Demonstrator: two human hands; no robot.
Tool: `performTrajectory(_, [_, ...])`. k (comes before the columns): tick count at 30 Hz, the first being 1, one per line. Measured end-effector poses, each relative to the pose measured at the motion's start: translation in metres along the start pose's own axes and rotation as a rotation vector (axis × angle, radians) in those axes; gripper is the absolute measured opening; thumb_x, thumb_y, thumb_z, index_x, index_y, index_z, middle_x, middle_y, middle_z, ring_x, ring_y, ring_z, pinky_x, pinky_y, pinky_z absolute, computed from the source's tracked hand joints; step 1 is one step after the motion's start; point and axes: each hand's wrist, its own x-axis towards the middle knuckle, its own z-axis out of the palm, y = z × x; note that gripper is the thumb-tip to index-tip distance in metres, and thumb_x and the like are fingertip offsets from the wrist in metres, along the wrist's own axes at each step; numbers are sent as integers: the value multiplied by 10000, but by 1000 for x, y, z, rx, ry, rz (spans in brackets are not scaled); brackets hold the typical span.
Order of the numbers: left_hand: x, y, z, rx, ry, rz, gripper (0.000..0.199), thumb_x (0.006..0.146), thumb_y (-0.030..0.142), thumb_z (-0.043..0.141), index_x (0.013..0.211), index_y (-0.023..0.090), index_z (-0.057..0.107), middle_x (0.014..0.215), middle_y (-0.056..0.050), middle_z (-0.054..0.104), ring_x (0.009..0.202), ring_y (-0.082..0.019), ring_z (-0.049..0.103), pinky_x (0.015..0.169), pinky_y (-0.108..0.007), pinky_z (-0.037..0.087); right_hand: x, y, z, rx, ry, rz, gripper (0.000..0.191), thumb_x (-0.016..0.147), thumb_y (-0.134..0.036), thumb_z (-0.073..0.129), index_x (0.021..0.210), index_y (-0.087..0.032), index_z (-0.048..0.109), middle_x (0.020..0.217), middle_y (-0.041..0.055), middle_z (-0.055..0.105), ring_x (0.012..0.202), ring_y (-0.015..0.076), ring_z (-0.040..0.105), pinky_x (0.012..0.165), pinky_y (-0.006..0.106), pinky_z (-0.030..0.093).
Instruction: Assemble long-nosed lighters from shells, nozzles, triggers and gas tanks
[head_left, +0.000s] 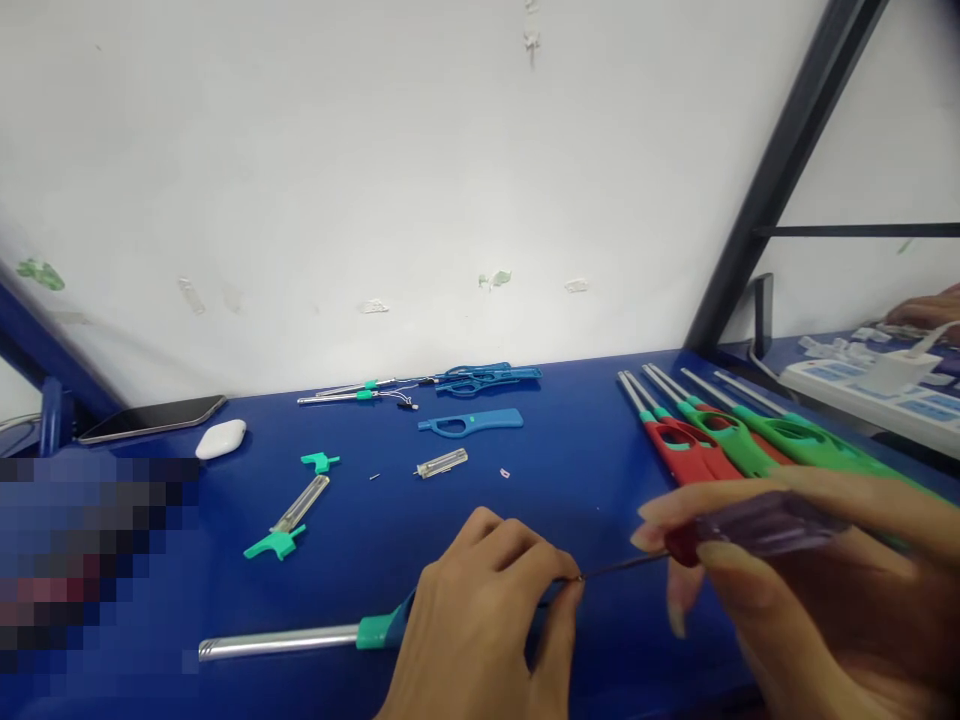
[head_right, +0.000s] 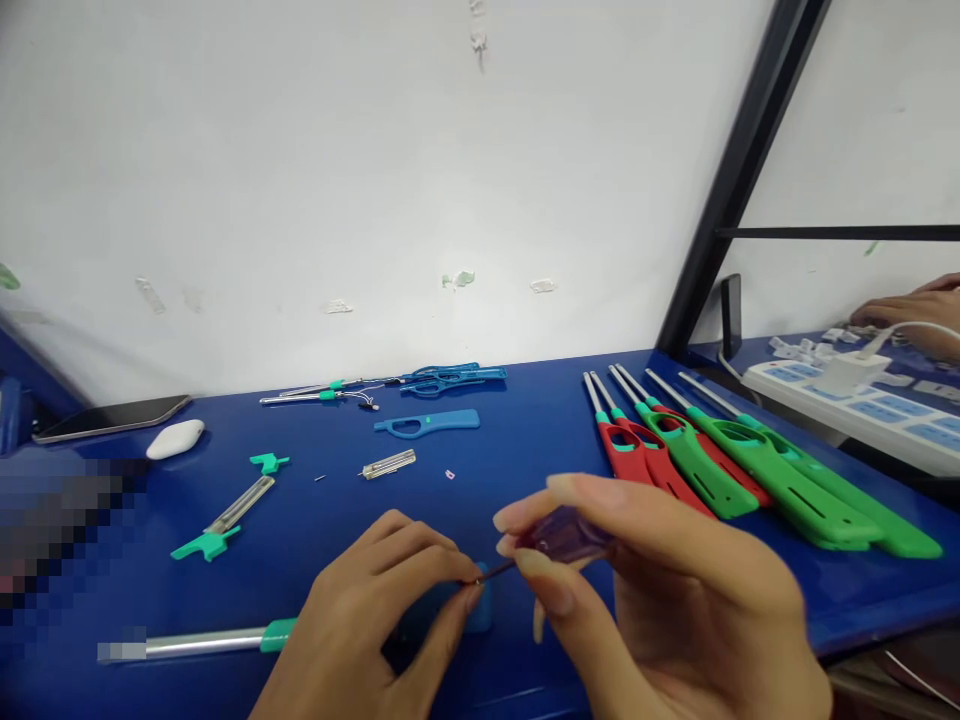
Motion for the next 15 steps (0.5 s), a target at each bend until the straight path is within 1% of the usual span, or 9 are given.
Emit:
performTrajectory(2, [2,0,5,60,2,-2,179,955,194,622,914,198,797,883,-85,783,812,-263,691,667,-344,556,-2,-3,7,3,14,47,293,819,-281,871,1089,-297,759,990,80,790,635,240,752,457,347,624])
performTrajectory(3, [1,-1,7,82,2,-7,186,951,180,615,920,193,798,898,-95,776,836,-274,687,664,-350,560,-3,-3,11,27,29,49,335,839,-254,852,1151,-312,746,1009,66,789,675,236,763,466,331,624])
performTrajectory(5, [-1,-3,10,116,-11,-18,211,949,150,587,929,183,794,952,-115,765,902,-295,682,707,-377,575,-5,-3,18,83,14,17,432,895,-173,785,1277,-353,696,1041,34,785,752,216,776,493,294,627])
performTrajectory(7, [-4,-5,13,138,-38,-26,235,962,143,553,955,185,784,1029,-125,756,975,-310,677,759,-401,582,-6,-2,22,112,-73,-22,501,935,-107,718,1352,-377,649,1057,10,784,790,187,776,528,260,635])
performTrajectory(9, [-6,-7,15,143,-66,-31,246,981,152,531,990,202,772,1085,-118,749,1017,-310,676,805,-411,581,-5,0,22,128,-159,-53,537,946,-66,683,1384,-371,621,1066,1,784,813,168,773,575,239,649])
performTrajectory(12, [-7,-8,15,154,-89,-43,246,990,156,526,1003,213,765,1088,-107,753,982,-304,693,836,-433,579,-4,3,18,140,-202,-79,564,945,-39,670,1406,-357,603,1085,-2,776,864,155,768,649,226,664])
performTrajectory(15, [-6,-8,16,173,-85,-42,255,980,141,528,999,202,774,1033,-110,757,900,-307,715,804,-459,585,-4,6,18,133,-249,-61,561,950,-46,677,1415,-350,603,1104,-7,767,833,129,752,723,227,672])
